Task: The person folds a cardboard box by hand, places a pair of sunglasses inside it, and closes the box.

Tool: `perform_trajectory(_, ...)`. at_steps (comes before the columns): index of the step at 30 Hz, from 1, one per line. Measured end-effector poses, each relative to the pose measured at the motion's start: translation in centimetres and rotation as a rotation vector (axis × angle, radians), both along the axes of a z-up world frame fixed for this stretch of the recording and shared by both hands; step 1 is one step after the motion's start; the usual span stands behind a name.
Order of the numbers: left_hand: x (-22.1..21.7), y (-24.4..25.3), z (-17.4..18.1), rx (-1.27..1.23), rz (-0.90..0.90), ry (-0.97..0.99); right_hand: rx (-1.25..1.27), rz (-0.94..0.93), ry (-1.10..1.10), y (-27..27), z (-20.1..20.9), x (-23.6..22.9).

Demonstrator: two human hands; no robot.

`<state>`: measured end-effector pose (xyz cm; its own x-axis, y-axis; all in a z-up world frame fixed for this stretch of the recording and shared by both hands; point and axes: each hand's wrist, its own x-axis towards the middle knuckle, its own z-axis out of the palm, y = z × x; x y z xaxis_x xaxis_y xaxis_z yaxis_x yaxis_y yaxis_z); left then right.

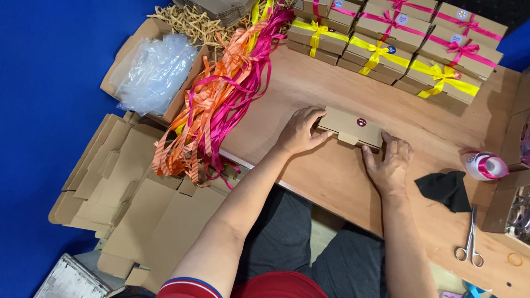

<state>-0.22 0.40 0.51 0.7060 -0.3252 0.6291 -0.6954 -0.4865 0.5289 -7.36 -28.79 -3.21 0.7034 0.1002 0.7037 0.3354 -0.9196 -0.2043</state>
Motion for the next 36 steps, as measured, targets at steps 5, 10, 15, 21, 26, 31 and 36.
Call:
perform_trajectory(5,0.1,-0.1,-0.5,0.006,0.005,0.044,0.019,-0.032,0.049,0.4,0.5,-0.2)
perform_trajectory(10,0.0,0.2,-0.3,0.016,0.009,0.047,0.079,-0.079,0.135,1.1,0.4,0.0)
perform_trajectory(15,-0.2,-0.2,1.3,-0.055,-0.086,-0.018,-0.080,-0.166,0.017,0.3,-1.5,-0.1)
perform_trajectory(21,0.9,0.0,0.0,-0.008,-0.089,-0.050,0.106,-0.025,0.057,-0.6,-2.1,0.7)
perform_trajectory(26,0.2,-0.3,0.3,0.047,-0.062,-0.022,0.404,-0.069,0.081,-1.3,-0.1,0.3)
perform_trajectory(31,0.1,-0.6,0.7,0.085,-0.032,0.022,0.571,-0.272,0.157,-4.4,2.9,1.2)
perform_trajectory(36,0.0,-0.8,1.0,0.119,-0.012,0.065,0.262,-0.386,0.006,-11.2,7.8,3.9)
